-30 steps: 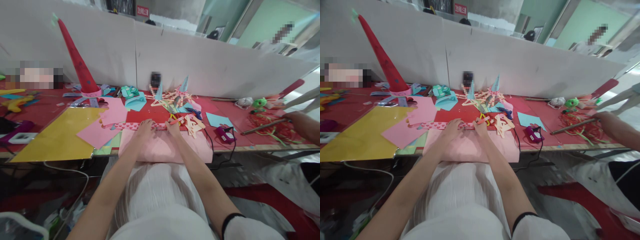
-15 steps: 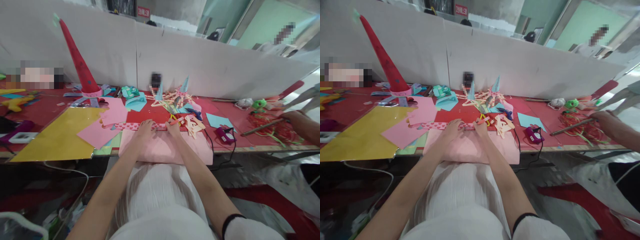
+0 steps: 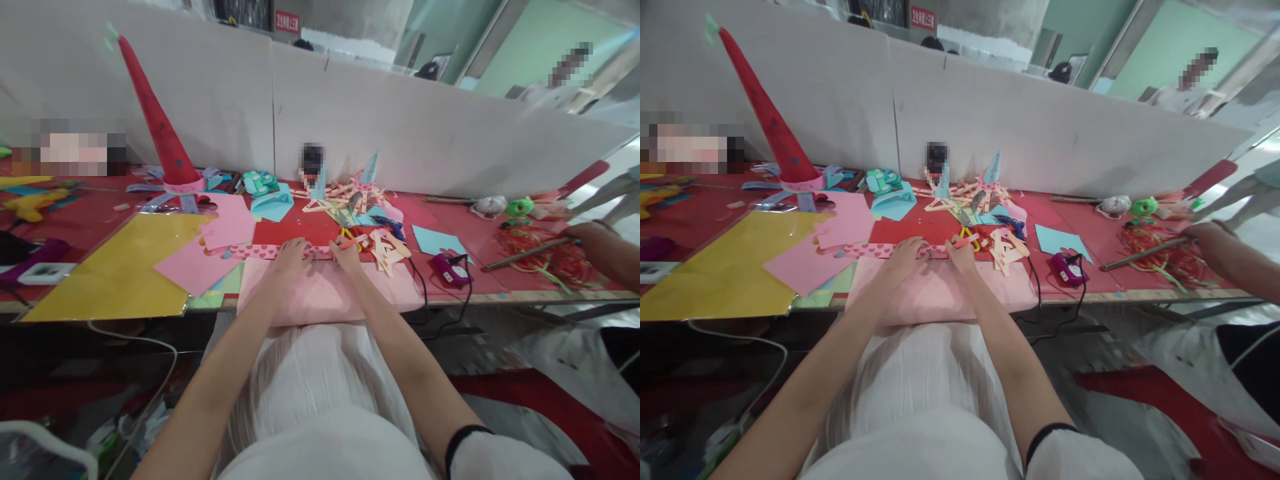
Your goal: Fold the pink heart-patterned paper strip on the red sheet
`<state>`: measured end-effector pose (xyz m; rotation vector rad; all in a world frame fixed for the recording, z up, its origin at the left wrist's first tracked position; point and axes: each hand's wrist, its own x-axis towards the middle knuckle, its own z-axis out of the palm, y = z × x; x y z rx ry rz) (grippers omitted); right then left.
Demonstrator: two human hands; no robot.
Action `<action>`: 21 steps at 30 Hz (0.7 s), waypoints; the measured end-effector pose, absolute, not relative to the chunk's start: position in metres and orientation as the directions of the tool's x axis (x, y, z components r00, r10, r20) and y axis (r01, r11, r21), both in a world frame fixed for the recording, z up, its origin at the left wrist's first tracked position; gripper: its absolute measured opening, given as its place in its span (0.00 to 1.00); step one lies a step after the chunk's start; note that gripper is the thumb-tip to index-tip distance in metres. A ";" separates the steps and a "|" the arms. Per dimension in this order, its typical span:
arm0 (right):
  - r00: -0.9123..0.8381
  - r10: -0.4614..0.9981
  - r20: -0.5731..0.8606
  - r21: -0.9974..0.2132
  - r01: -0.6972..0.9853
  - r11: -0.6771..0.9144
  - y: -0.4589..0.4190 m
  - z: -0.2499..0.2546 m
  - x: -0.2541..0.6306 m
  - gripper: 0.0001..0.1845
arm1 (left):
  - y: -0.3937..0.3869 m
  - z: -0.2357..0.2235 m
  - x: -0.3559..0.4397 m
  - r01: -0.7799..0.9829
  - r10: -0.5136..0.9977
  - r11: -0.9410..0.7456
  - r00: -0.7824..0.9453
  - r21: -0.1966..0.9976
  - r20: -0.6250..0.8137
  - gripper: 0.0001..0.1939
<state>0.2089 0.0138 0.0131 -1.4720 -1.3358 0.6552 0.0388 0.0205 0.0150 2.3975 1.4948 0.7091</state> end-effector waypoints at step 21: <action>0.237 0.957 0.166 -0.928 0.367 0.070 0.017 0.012 0.210 0.12 | 0.021 0.014 0.038 0.788 0.887 -0.457 0.371 0.413 0.275 0.14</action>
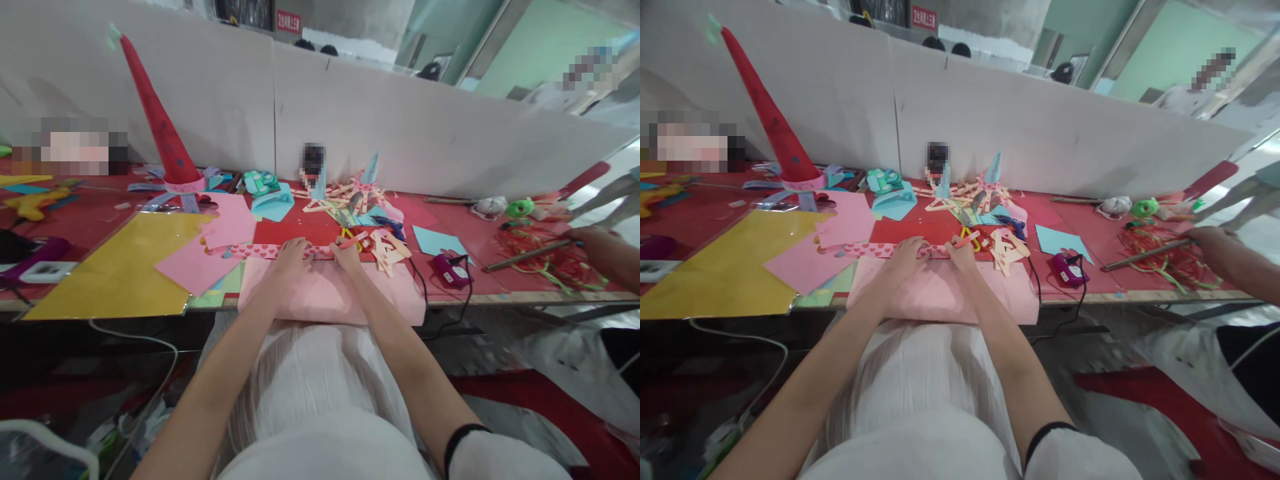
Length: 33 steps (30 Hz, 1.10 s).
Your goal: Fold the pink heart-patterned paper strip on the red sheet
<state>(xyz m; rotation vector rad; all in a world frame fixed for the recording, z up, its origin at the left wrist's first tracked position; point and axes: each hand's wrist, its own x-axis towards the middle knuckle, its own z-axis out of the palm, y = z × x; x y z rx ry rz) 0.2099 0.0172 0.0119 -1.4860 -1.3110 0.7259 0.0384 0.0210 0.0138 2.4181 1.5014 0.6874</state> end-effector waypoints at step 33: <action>0.300 0.932 0.205 -0.913 0.400 0.072 0.022 0.009 0.211 0.12 | 0.018 0.019 0.040 0.793 0.896 -0.440 0.357 0.421 0.264 0.14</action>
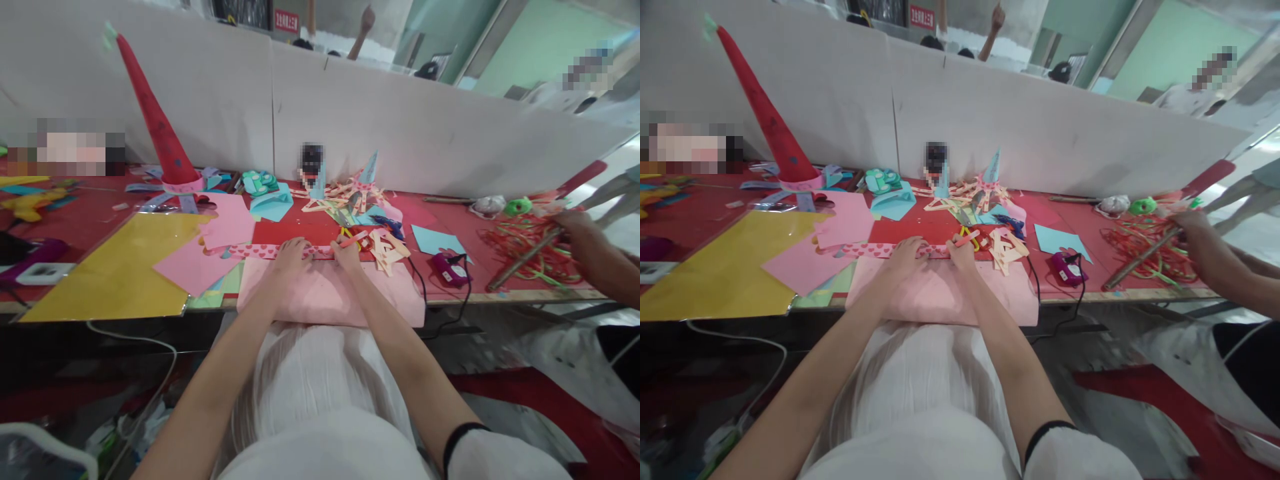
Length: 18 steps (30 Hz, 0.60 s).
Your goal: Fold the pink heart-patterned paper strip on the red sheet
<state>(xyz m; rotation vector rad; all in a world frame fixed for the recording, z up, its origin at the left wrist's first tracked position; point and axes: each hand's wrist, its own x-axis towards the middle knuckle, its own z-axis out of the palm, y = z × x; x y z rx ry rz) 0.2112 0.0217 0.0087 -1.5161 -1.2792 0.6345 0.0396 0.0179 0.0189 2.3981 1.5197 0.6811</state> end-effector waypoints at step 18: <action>0.306 0.907 0.288 -0.846 0.526 0.091 0.015 0.016 0.209 0.13 | 0.022 0.014 0.039 0.782 0.893 -0.448 0.362 0.433 0.269 0.14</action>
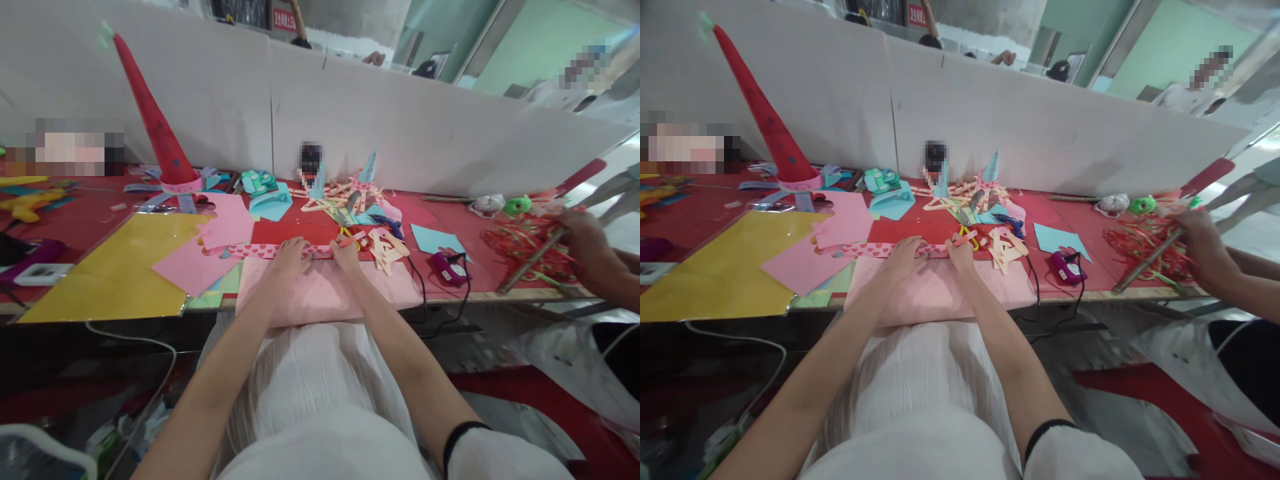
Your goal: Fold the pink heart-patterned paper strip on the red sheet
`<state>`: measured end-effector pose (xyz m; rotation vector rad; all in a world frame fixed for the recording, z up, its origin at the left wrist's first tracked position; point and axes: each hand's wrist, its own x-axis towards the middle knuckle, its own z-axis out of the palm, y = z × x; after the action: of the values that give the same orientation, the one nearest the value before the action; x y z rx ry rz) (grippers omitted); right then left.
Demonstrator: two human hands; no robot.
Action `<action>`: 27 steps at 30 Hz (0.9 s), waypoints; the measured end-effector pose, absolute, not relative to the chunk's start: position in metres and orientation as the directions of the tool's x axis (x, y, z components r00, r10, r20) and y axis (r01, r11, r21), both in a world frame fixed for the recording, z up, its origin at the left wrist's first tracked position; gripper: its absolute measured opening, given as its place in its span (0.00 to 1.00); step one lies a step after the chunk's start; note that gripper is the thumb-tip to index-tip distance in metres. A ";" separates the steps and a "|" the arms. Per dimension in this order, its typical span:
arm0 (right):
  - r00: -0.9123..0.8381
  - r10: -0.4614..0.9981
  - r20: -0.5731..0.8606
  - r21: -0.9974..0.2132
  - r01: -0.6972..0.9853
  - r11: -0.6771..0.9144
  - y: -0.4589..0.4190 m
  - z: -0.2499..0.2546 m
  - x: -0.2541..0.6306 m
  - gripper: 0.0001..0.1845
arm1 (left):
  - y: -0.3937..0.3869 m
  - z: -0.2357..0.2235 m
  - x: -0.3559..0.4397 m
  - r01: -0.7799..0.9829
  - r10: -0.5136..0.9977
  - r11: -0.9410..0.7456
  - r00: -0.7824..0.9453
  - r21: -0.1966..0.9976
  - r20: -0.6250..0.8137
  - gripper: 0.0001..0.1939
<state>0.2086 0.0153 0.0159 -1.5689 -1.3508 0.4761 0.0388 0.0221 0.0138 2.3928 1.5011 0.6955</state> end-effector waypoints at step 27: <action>0.335 0.894 0.297 -0.845 0.528 0.083 0.015 0.012 0.209 0.13 | 0.018 0.020 0.040 0.795 0.905 -0.423 0.353 0.435 0.237 0.14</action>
<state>0.2085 0.0155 0.0119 -1.5794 -1.3237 0.4504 0.0405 0.0182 0.0203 2.3718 1.5249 0.6552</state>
